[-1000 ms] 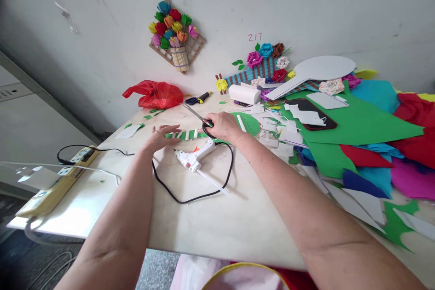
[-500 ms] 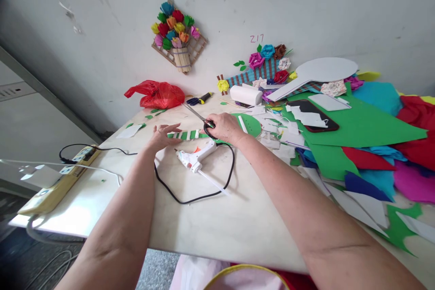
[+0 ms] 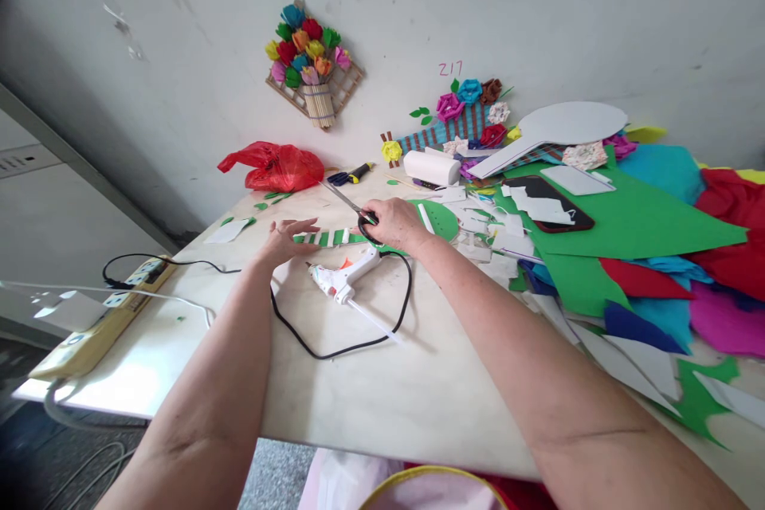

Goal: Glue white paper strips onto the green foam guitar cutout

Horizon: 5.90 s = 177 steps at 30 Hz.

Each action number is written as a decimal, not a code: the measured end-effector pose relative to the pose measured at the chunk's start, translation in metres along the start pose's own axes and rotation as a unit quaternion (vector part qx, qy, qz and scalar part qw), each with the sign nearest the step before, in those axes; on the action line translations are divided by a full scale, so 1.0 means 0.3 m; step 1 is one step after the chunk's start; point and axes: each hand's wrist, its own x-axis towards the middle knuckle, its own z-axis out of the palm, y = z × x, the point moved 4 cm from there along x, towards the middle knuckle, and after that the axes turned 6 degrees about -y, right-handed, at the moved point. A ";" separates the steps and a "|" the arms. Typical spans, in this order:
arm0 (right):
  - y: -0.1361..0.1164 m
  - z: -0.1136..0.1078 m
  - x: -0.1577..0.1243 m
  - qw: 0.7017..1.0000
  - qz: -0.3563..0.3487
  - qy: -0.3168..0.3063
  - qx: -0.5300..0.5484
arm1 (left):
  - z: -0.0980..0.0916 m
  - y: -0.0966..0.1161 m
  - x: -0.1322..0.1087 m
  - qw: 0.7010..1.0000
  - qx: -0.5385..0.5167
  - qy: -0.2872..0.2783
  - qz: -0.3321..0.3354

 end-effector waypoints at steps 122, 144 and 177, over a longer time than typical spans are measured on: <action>-0.065 0.048 0.012 0.816 0.151 0.002 0.557 | 0.068 0.287 0.004 0.770 -0.624 0.041 0.125; -0.047 0.015 0.012 0.837 0.062 -0.110 0.532 | 0.013 0.266 -0.044 0.882 -0.439 -0.096 0.146; -0.049 0.016 -0.002 0.975 0.016 -0.133 0.178 | 0.040 0.233 -0.026 0.798 -0.584 -0.004 0.149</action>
